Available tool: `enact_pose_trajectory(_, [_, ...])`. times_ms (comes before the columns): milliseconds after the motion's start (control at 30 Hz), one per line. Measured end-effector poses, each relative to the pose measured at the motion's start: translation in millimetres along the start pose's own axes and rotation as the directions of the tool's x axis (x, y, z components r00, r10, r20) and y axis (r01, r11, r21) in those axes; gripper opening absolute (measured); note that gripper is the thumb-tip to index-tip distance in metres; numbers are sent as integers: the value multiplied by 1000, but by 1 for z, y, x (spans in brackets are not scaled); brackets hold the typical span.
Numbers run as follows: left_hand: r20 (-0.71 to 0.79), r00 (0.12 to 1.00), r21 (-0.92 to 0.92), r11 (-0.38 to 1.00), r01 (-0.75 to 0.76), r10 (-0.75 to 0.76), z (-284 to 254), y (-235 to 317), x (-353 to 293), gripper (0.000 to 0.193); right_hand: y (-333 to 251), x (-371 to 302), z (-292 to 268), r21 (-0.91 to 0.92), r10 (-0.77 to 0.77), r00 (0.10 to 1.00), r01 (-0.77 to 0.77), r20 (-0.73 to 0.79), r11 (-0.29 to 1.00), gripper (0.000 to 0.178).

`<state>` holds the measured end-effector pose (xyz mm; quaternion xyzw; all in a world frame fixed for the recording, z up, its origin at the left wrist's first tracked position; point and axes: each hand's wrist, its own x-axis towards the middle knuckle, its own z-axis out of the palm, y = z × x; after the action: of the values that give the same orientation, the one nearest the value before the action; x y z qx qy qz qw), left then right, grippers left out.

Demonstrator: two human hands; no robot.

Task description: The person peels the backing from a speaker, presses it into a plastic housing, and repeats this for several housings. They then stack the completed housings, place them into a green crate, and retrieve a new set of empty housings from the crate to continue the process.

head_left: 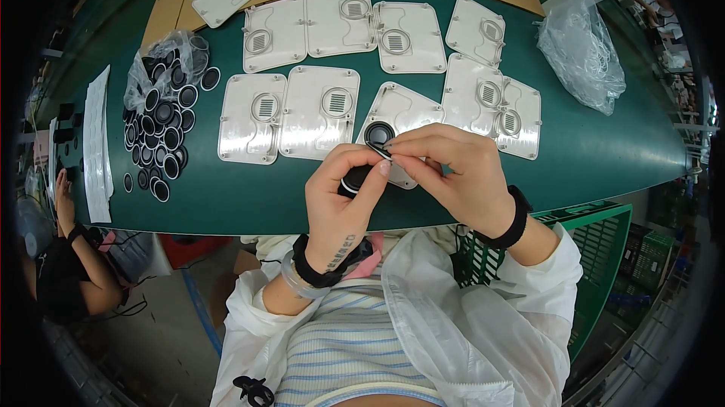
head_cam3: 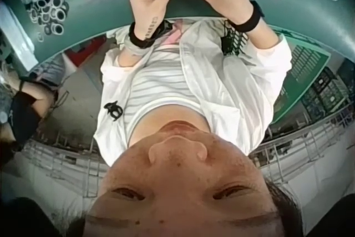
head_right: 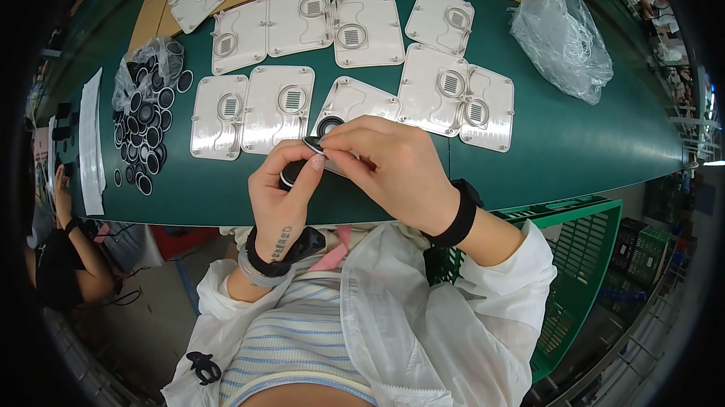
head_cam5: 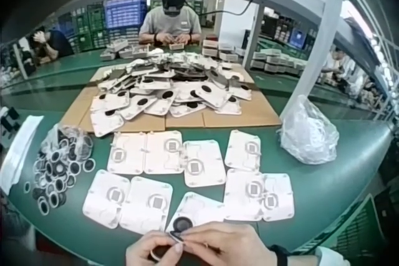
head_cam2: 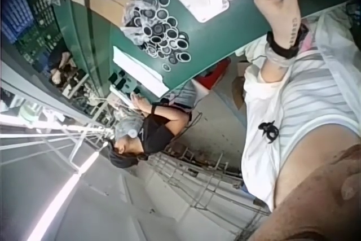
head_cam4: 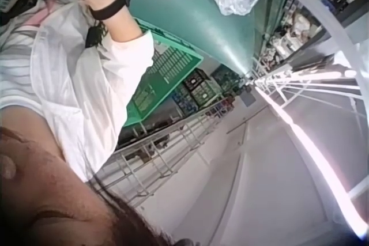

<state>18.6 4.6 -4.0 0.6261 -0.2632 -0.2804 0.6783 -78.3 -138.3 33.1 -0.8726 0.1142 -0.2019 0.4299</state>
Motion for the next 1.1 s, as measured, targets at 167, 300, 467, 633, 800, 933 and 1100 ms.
enact_pose_trajectory(167, [-11,995,86,991,-99,101,0,-3,0,7,-1,0,1,-12,-4,1000,5,4,1000,15])
enact_pose_trajectory(300, [-32,996,79,993,-84,87,0,-3,0,6,-3,-2,4,-42,-10,1000,10,-6,999,15])
enact_pose_trajectory(467, [-35,996,-49,996,78,-79,0,1,0,6,-5,-6,12,-97,-34,999,31,-28,995,17])
enact_pose_trajectory(633, [-33,942,-180,929,322,-333,0,5,0,6,-3,-7,16,-153,-128,989,117,-67,981,18])
enact_pose_trajectory(800, [-68,997,67,997,25,-21,0,-3,4,7,-5,-4,11,-198,-149,988,138,-41,970,19])
enact_pose_trajectory(933, [-41,962,300,922,-246,270,1,-4,6,9,-3,-4,12,-299,-222,974,203,-33,932,20])
enact_pose_trajectory(1100, [12,922,416,837,-357,387,3,3,6,10,-3,-4,11,-392,-307,951,271,-31,879,21])
